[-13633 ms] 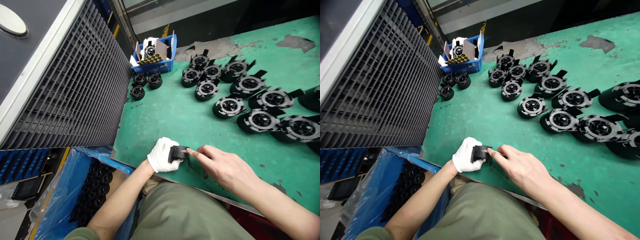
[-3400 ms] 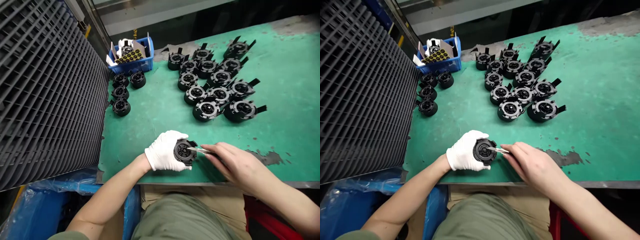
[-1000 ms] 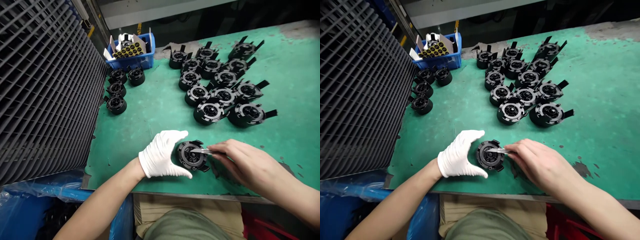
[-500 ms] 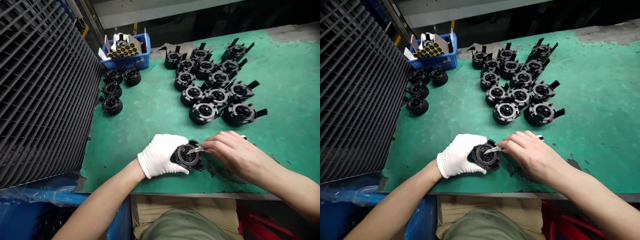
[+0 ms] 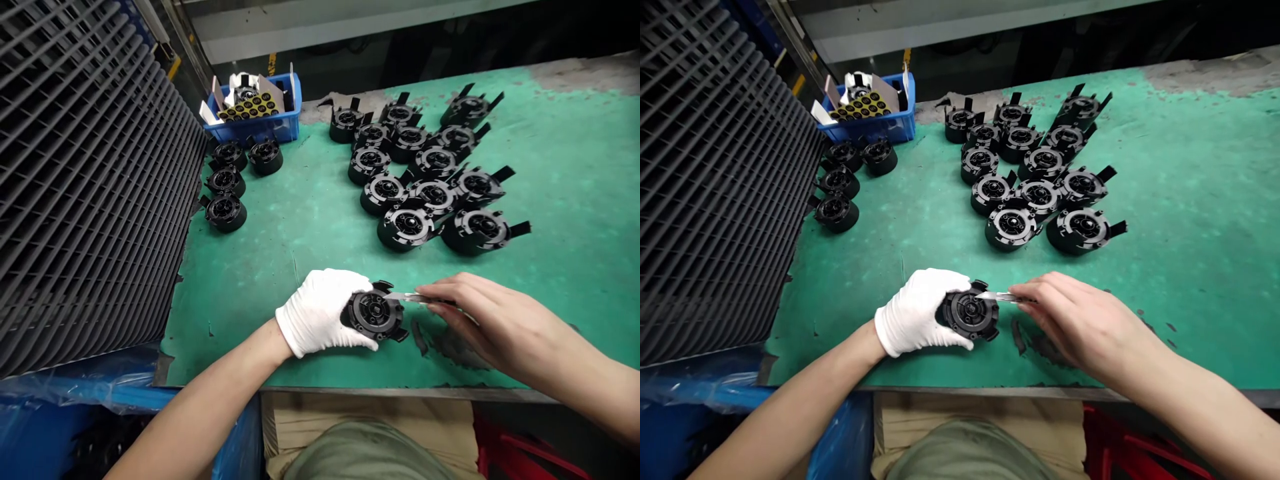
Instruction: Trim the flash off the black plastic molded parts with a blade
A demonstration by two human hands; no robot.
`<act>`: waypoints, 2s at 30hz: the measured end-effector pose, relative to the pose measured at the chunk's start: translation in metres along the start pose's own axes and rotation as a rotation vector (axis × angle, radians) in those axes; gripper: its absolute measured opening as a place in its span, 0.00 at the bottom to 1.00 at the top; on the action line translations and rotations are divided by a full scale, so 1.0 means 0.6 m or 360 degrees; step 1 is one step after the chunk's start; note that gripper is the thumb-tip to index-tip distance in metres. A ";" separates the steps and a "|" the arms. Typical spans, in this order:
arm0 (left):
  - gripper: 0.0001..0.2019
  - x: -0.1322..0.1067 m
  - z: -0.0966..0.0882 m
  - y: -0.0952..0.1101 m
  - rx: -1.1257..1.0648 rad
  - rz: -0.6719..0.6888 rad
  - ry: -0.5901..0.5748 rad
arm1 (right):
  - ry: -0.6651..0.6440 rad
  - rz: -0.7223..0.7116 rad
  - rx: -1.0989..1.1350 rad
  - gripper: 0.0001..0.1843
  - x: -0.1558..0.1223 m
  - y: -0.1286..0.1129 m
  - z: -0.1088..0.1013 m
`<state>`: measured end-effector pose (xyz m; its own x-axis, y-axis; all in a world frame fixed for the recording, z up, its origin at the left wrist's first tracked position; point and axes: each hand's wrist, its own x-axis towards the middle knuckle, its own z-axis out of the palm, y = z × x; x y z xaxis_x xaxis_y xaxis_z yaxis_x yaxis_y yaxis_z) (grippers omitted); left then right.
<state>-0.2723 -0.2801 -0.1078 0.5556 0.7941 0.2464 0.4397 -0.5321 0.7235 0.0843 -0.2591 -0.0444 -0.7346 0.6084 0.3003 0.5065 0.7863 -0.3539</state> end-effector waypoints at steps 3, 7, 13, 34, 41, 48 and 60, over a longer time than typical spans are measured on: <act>0.50 -0.002 0.000 0.000 0.0027 -0.0039 -0.0015 | -0.0027 -0.0081 -0.0080 0.11 0.011 -0.013 0.003; 0.49 0.000 0.000 0.002 0.0040 -0.0066 -0.0061 | -0.0024 -0.0185 -0.0148 0.09 0.026 -0.020 0.002; 0.48 0.002 -0.001 0.003 0.0016 -0.0031 -0.0061 | -0.0055 -0.0234 -0.0166 0.11 0.030 -0.022 -0.005; 0.48 0.002 -0.002 0.003 -0.0050 -0.0074 -0.0064 | -0.0204 -0.0403 -0.0172 0.25 0.028 0.013 -0.017; 0.50 0.000 0.001 0.000 -0.0114 -0.0030 -0.0049 | -0.0157 -0.0555 -0.0229 0.22 0.052 0.025 -0.022; 0.50 -0.001 0.000 -0.004 -0.0161 -0.0025 -0.0031 | -0.0182 -0.0612 -0.0034 0.17 0.059 0.051 -0.015; 0.49 0.002 -0.003 0.003 -0.0122 -0.0071 -0.0072 | -0.0133 -0.0495 -0.0098 0.22 0.053 0.047 -0.005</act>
<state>-0.2721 -0.2796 -0.1050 0.5687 0.8015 0.1847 0.4103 -0.4711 0.7808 0.0765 -0.2172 -0.0424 -0.8916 0.3291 0.3110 0.2765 0.9396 -0.2017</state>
